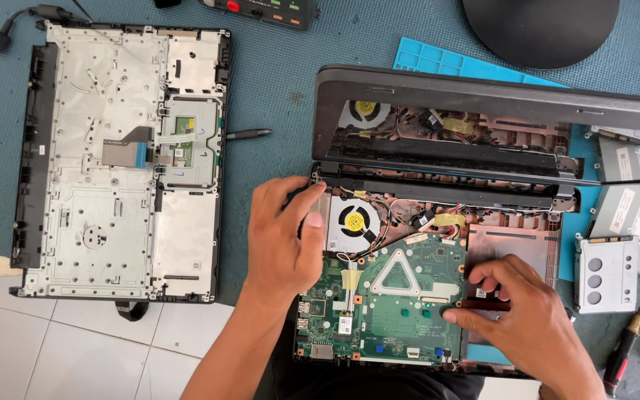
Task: The person removes a CD/DVD drive and a hard drive from a disassembled laptop. They then use a screwdriver to remove screws from the motherboard and disconnect cables from the cooling fan.
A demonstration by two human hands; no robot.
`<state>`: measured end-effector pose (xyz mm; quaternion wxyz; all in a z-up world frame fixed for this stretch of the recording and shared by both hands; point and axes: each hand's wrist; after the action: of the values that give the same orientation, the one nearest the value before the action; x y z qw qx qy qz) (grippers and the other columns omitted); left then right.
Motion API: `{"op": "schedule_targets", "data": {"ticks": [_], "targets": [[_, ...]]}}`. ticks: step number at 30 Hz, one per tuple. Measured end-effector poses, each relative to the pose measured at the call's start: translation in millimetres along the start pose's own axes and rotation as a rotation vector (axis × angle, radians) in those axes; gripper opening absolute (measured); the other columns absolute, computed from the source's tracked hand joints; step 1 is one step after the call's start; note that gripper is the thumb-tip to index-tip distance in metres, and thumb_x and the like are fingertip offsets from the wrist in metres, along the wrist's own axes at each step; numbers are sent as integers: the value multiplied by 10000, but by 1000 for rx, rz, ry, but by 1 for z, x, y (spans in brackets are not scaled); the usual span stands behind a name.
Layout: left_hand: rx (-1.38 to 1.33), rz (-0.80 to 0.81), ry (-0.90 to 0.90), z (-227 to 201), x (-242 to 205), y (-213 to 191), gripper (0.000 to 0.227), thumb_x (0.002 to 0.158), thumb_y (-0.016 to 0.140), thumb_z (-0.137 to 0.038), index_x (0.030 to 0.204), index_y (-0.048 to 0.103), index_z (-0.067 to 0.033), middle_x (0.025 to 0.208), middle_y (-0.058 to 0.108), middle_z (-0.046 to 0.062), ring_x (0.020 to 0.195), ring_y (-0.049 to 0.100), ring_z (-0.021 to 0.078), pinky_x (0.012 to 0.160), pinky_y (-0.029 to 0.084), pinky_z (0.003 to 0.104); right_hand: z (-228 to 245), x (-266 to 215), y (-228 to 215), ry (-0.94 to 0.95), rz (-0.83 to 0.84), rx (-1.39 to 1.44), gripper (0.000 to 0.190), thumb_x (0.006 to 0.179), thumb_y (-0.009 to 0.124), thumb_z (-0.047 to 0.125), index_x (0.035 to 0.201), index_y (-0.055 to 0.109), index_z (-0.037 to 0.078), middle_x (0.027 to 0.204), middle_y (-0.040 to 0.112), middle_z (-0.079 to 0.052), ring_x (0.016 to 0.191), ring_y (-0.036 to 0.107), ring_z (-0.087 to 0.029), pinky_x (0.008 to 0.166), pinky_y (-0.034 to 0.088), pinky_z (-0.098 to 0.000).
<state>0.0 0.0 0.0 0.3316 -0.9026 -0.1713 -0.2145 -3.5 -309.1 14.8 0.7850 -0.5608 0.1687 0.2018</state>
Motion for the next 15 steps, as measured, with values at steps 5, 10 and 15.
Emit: {"op": "schedule_targets", "data": {"ticks": [5, 10, 15], "targets": [[-60, 31, -93, 3, -2, -1, 576, 997, 217, -384, 1066, 662, -26, 1063, 587, 125, 1003, 501, 293, 811, 426, 374, 5, -2, -2, 6, -21, 14, 487, 571, 868, 460, 939, 656, 222, 976, 619, 75, 829, 601, -112, 773, 476, -291], [-104, 47, -149, 2, 0, -4, 668, 990, 159, -449, 1069, 673, -30, 1059, 587, 115, 1030, 504, 281, 902, 407, 398, 7, -2, -4, 17, -15, 20, 483, 576, 864, 461, 944, 663, 221, 965, 622, 69, 824, 595, -122, 771, 475, -292], [-113, 45, -161, 3, -1, -4, 669, 991, 153, -463, 1067, 673, -51, 1059, 590, 105, 1035, 501, 272, 906, 410, 394, 4, -2, -1, -12, -38, 31, 488, 573, 863, 454, 949, 663, 216, 967, 618, 67, 825, 593, -123, 766, 470, -298]]}}
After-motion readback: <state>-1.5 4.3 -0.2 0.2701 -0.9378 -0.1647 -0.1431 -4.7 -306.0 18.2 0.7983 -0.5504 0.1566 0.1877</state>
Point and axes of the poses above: each hand's wrist, its own x-axis towards the middle knuckle, its own y-axis out of the palm, z = x × y
